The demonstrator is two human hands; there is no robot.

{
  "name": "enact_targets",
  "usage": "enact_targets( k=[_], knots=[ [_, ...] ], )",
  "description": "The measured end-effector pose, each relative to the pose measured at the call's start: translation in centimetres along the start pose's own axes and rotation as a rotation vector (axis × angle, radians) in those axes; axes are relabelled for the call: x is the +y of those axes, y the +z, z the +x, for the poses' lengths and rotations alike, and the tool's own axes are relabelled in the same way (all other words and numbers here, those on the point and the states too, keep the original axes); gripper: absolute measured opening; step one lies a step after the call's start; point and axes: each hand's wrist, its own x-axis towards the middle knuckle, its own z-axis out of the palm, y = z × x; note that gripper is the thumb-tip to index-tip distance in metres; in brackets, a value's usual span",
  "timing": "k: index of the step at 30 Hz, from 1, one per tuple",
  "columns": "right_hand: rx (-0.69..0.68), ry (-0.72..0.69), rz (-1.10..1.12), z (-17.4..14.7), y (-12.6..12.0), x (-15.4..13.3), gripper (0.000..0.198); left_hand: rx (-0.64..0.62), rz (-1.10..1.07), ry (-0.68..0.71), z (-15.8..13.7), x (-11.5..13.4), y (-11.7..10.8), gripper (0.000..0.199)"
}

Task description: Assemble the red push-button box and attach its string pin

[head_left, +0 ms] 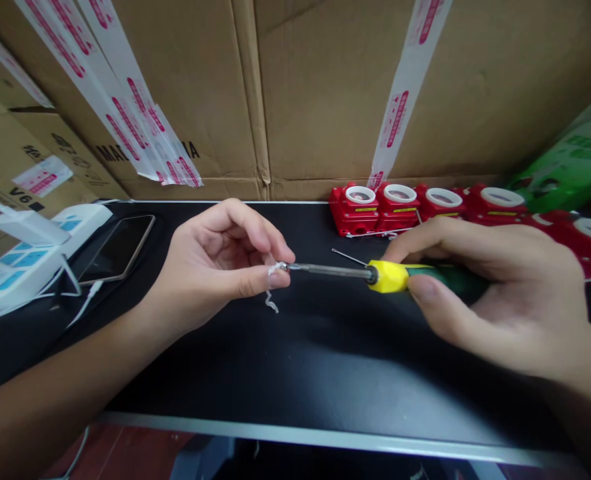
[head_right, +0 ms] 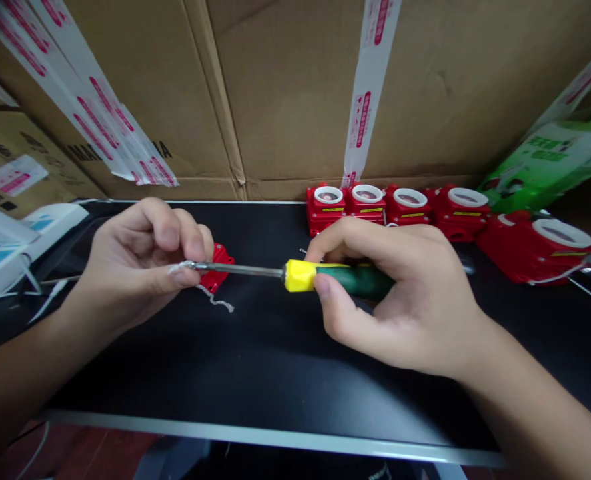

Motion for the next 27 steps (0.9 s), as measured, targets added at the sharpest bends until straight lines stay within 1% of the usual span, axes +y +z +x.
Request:
enact_targets(
  k=[7,12,16,19,21,25,27],
  knots=[
    [-0.016,0.004,-0.017,0.0,0.0,-0.1,0.003,0.015,0.051,0.000,0.1,0.1,0.0,0.031],
    [0.032,0.005,-0.077,-0.2,0.0,-0.3,0.009,0.057,0.102,-0.014,0.1,0.3,0.2,0.031],
    [0.063,-0.040,-0.116,-0.3,0.1,-0.4,0.015,0.082,0.125,-0.032,0.1,0.3,0.2,0.032],
    [0.057,-0.066,-0.088,-0.2,0.2,-0.4,0.018,0.085,0.122,-0.022,0.0,0.3,0.1,0.033],
    [0.059,-0.061,-0.057,-0.2,0.4,-0.2,0.017,0.087,0.123,-0.011,-0.1,0.1,0.1,0.033],
    [0.034,-0.017,0.038,-0.2,1.0,0.3,0.014,0.097,0.140,-0.003,-0.2,-0.4,0.3,0.031],
    [0.019,0.021,0.110,-0.1,1.2,0.6,0.014,0.090,0.161,-0.011,0.0,-0.3,0.2,0.031]
  ],
)
